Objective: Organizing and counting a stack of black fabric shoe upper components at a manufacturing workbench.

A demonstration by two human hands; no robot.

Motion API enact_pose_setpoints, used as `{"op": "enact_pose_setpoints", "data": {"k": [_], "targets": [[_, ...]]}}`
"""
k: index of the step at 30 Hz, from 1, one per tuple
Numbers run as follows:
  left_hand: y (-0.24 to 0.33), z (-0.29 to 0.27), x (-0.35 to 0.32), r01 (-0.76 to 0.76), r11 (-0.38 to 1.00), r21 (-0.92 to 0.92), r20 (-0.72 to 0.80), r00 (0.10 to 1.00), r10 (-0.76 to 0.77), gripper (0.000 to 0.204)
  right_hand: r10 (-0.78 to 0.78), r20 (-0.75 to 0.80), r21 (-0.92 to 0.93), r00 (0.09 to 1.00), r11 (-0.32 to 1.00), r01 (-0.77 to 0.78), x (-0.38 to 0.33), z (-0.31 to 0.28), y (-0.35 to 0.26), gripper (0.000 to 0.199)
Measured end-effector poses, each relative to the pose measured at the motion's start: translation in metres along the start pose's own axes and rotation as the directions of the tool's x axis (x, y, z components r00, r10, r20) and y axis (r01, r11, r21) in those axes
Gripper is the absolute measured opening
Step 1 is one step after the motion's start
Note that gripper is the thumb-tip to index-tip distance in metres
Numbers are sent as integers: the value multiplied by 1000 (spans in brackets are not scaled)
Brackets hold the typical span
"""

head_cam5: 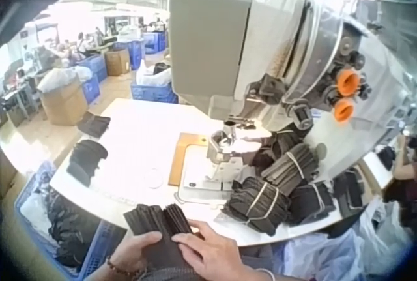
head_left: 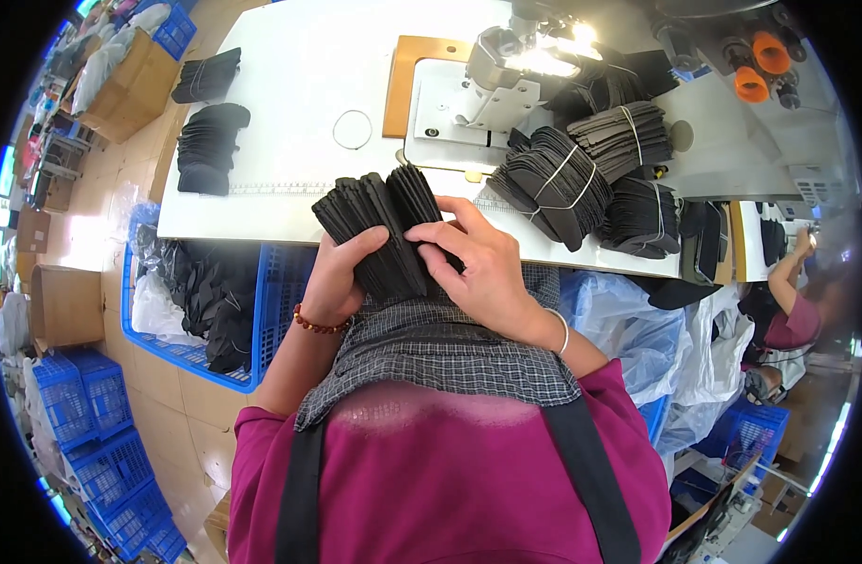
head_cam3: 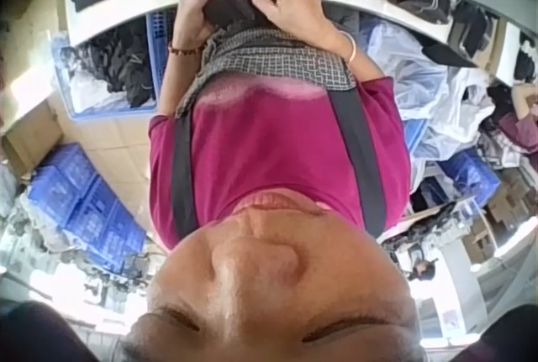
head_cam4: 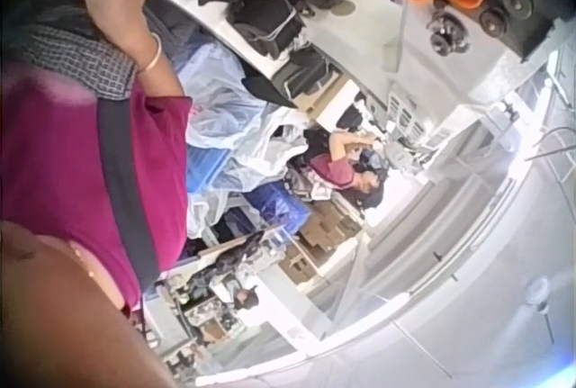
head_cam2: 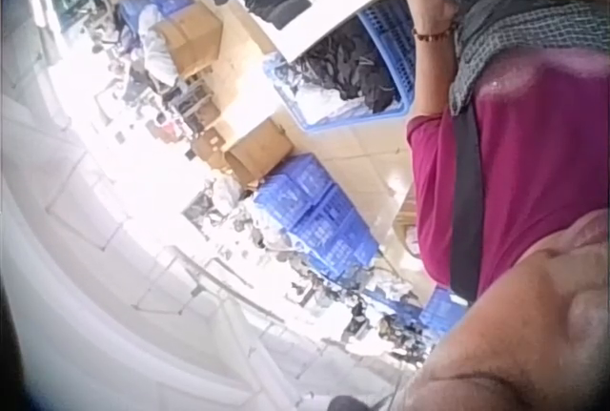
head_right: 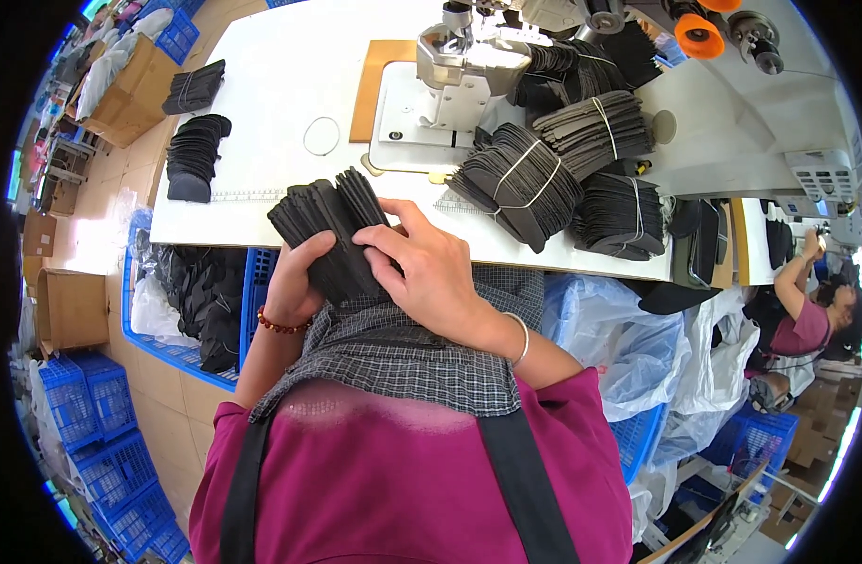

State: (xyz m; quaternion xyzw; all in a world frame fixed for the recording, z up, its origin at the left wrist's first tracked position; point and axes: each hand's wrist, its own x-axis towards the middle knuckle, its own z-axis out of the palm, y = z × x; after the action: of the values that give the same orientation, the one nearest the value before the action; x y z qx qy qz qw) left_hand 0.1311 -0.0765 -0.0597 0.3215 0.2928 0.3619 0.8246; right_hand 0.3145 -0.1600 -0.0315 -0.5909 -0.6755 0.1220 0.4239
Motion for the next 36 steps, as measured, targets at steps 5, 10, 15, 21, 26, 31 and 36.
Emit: {"op": "enact_pose_setpoints", "data": {"k": [5, 10, 15, 21, 26, 31, 36], "targets": [[-1, 1, 0, -8, 1000, 14, -13, 1000, 8, 37, 9, 18, -68, 1000, 998, -8, 2, -6, -7, 29], [0, 1, -1, -1, 1000, -14, -1, 1000, 1, 37, 42, 77, -6, 996, 999, -42, 3, -8, -1, 30], [3, 3, 0, 19, 999, -27, -14, 1000, -20, 36, 26, 19, 21, 999, 999, -26, 4, -4, -3, 29], [2, 6, -2, -33, 998, 52, -14, 999, 33, 34, 5, -21, -69, 1000, 998, -6, 2, -2, -3, 25], [2, 8, -1, -37, 998, 47, -19, 999, 38, 33, 9, -40, -68, 999, 998, -12, 3, -1, -2, 23], [-4, 13, -4, -69, 991, 115, -65, 995, 77, 32, 1, -44, -87, 999, 996, -5, 3, 0, -1, 21], [-8, 11, -3, -67, 995, 73, -54, 996, 71, 33, 18, -41, -58, 999, 998, -21, 2, -3, -2, 16]]}}
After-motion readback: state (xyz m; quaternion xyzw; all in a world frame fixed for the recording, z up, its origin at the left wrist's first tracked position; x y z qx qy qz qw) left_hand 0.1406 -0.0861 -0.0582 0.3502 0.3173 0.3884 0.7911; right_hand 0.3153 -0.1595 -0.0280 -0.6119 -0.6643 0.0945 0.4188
